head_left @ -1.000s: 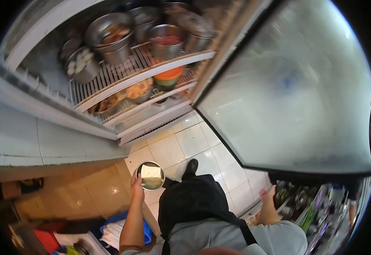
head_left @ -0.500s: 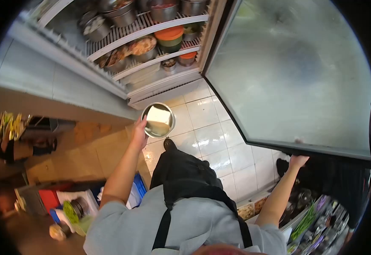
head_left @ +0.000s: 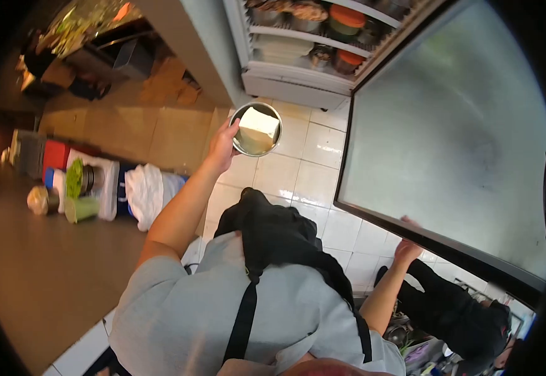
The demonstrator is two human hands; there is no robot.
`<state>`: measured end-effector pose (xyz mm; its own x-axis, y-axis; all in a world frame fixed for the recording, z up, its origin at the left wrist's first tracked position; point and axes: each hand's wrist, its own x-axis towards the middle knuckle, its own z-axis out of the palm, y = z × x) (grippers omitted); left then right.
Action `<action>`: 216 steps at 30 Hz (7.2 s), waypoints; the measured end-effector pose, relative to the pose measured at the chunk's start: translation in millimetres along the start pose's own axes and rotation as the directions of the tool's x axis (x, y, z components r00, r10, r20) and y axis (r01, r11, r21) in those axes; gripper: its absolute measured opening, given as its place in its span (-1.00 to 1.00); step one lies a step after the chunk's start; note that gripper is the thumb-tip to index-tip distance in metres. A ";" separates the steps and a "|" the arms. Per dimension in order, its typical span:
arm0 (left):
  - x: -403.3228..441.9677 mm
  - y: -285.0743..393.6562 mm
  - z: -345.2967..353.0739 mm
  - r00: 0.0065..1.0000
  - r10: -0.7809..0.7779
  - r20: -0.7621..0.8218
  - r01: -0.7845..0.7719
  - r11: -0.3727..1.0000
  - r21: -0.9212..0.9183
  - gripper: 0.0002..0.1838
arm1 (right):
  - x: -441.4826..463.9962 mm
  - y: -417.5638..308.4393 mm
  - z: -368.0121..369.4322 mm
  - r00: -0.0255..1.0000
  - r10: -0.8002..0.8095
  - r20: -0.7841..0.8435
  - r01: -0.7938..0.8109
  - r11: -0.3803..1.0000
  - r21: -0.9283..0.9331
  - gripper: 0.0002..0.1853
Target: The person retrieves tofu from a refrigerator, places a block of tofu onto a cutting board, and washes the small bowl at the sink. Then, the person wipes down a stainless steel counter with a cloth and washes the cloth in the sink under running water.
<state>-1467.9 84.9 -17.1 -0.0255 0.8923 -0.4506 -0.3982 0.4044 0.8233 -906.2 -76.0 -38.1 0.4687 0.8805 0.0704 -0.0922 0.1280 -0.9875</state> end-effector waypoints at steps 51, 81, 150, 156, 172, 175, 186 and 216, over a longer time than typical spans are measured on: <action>52.5 -194.5 449.6 0.612 -0.593 0.524 0.235 0.769 0.595 -0.56 | -28.3 6.6 -209.9 0.776 0.419 -0.470 -0.533 0.835 -0.135 -0.68; 93.6 -440.7 1150.8 0.148 -0.785 0.601 0.092 0.616 0.782 -0.56 | 113.7 80.0 -630.5 0.261 0.209 -0.942 -0.841 0.529 -0.115 -0.66; -321.7 -1225.0 2463.6 -0.112 -0.910 0.398 -0.314 0.413 0.855 -0.50 | 548.5 -147.0 -2020.2 -0.114 0.225 -0.968 -0.411 0.876 0.252 -0.75; -387.8 -1295.1 2563.5 -0.322 -0.897 0.304 -0.333 0.408 0.850 -0.56 | 558.9 -162.4 -2076.5 -0.217 0.242 -0.946 -0.249 0.923 0.294 -0.84; -536.7 -1435.8 2761.5 -0.208 -0.943 0.259 -0.458 0.328 0.826 -0.52 | 510.9 -160.0 -2365.8 -0.462 0.280 -0.842 -0.326 0.829 0.455 -0.78; -558.1 -1462.4 2791.7 -0.199 -0.938 0.285 -0.448 0.346 0.824 -0.50 | 480.3 -144.7 -2395.5 -0.470 0.220 -0.854 -0.494 0.736 0.462 -0.73; -677.1 -1591.2 2911.2 -0.327 -0.920 0.214 -0.527 0.366 0.767 -0.54 | 388.5 -125.0 -2416.6 -0.789 0.317 -0.527 -0.334 0.498 0.800 -0.68; -916.7 -1665.6 2967.8 -0.204 -0.949 0.241 -0.427 0.308 0.850 -0.54 | 137.5 -51.1 -2657.9 -0.710 0.293 -0.640 -0.635 0.126 0.762 -0.67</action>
<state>1939.9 -811.9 48.7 0.6038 -0.5175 -0.6063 0.6680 -0.0863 0.7391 1498.0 -1174.4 -353.1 0.2025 -0.8799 -0.4298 -0.9788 -0.1954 -0.0611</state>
